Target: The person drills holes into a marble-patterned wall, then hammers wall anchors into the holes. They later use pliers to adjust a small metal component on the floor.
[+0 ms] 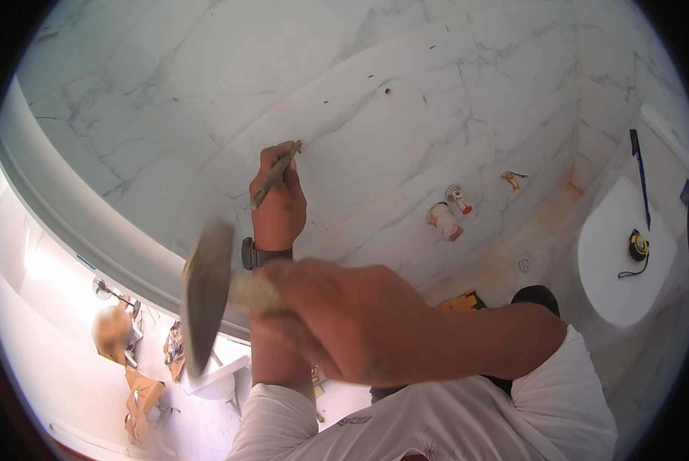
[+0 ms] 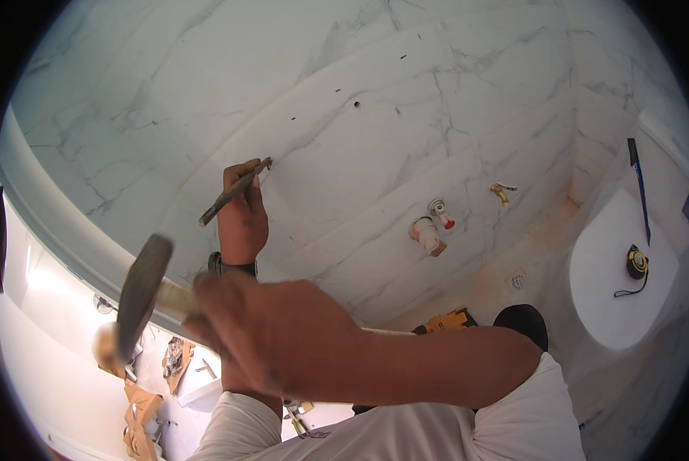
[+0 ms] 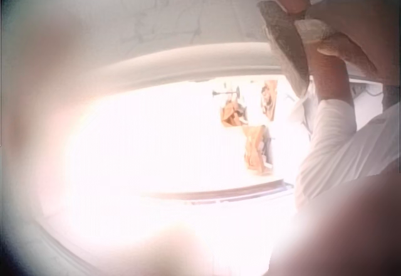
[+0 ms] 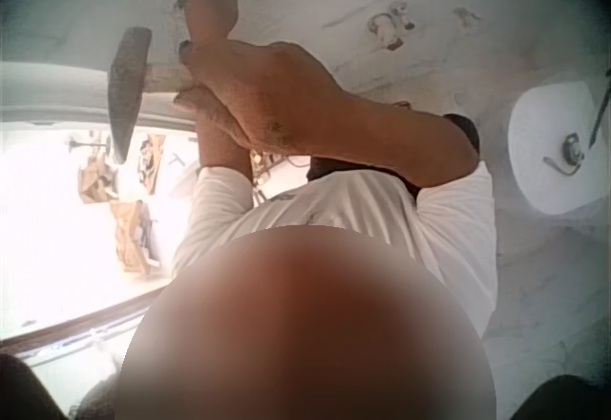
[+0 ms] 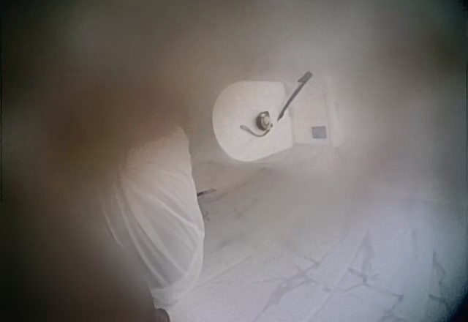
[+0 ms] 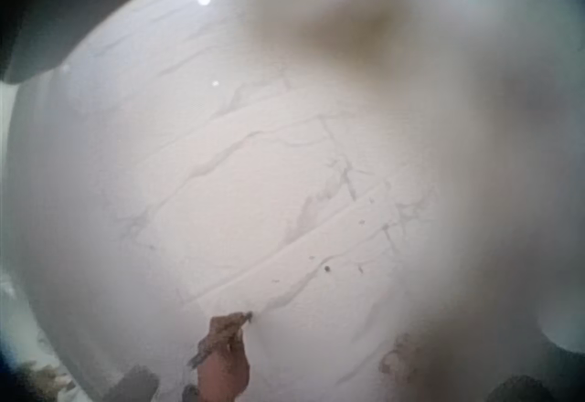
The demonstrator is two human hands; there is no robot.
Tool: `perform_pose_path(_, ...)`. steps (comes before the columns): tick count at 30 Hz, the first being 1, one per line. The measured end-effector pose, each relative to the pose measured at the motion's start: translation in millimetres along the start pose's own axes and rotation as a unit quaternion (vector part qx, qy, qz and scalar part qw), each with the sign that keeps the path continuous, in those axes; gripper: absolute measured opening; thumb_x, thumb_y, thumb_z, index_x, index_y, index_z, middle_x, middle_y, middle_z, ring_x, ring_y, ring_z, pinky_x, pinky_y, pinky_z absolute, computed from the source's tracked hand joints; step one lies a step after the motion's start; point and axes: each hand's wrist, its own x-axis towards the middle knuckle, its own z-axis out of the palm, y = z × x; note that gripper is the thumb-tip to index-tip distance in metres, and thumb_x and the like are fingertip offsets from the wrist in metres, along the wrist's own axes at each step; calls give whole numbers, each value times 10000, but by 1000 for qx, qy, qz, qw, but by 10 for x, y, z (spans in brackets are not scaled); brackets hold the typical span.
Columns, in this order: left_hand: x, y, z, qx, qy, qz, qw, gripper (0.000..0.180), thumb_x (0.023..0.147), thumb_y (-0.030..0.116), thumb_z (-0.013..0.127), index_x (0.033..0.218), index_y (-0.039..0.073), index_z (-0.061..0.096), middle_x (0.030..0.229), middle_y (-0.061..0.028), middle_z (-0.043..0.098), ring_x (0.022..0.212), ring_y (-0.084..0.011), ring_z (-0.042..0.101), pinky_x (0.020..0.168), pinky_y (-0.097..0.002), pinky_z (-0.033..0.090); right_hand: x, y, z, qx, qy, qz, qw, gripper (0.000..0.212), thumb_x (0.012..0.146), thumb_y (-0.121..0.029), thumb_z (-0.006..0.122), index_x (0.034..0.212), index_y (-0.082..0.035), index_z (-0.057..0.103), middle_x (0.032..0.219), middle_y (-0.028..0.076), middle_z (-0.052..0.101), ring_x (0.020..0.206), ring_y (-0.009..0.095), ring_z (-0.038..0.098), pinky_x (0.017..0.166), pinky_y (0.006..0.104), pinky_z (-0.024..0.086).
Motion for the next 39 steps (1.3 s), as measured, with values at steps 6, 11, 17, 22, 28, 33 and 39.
perform_pose_path(6, -56, 30, -12, -11, -50, -139, 989, 139, 1072, 18, 512, 1201, -5, 558, 1135, -165, 714, 971, -263, 699, 861, -365, 559, -8, 111, 26, 14, -38, 85, 996, 313, 1031, -258, 641, 1123, 33, 569, 801, 165, 634, 653, 357, 655, 538, 440, 515)
perform_pose_path(11, -107, -19, 18, -33, 2, -61, 998, 123, 1066, 6, 519, 1185, -9, 549, 1202, -201, 717, 1045, -288, 719, 909, -371, 562, -170, 68, 102, -13, -4, -27, 1000, 366, 1021, -270, 652, 1211, 29, 563, 854, 166, 644, 678, 365, 658, 558, 439, 531)
perform_pose_path(17, -168, -39, 73, -47, 17, -92, 995, 118, 1063, -2, 521, 1178, -24, 540, 1231, -211, 706, 1104, -290, 708, 961, -385, 555, -117, 341, 65, -48, -39, 92, 994, 442, 996, -280, 683, 1283, 33, 558, 901, 160, 671, 692, 337, 687, 560, 413, 549)
perform_pose_path(22, -124, 5, 36, -13, 4, -43, 999, 120, 1062, 6, 528, 1176, -25, 544, 1195, -214, 718, 1059, -314, 726, 942, -398, 569, -299, 190, 105, 18, -41, -79, 996, 371, 1018, -286, 649, 1192, 36, 580, 856, 172, 676, 676, 348, 685, 549, 413, 544)
perform_pose_path(28, -84, 38, 24, 6, -17, -62, 998, 142, 1061, 9, 533, 1195, -22, 563, 1150, -204, 733, 987, -314, 740, 879, -387, 577, -278, 402, 111, -39, -82, 74, 993, 393, 1017, -288, 657, 1218, 40, 577, 887, 161, 677, 661, 325, 685, 547, 397, 535)
perform_pose_path(33, -108, 27, 41, 40, -7, -71, 997, 143, 1062, 20, 539, 1196, -10, 579, 1090, -178, 743, 946, -294, 746, 814, -370, 575, -440, 301, 18, 44, -18, 44, 998, 389, 1026, -292, 643, 1216, 41, 574, 859, 155, 668, 653, 321, 681, 552, 405, 534)
perform_pose_path(39, -63, 109, 60, 37, -7, -44, 998, 139, 1056, 23, 550, 1192, -3, 567, 1129, -190, 744, 941, -308, 750, 801, -377, 580, -288, 352, -41, 28, -43, 55, 997, 391, 1019, -276, 656, 1238, 36, 567, 924, 179, 683, 714, 353, 692, 610, 433, 551)
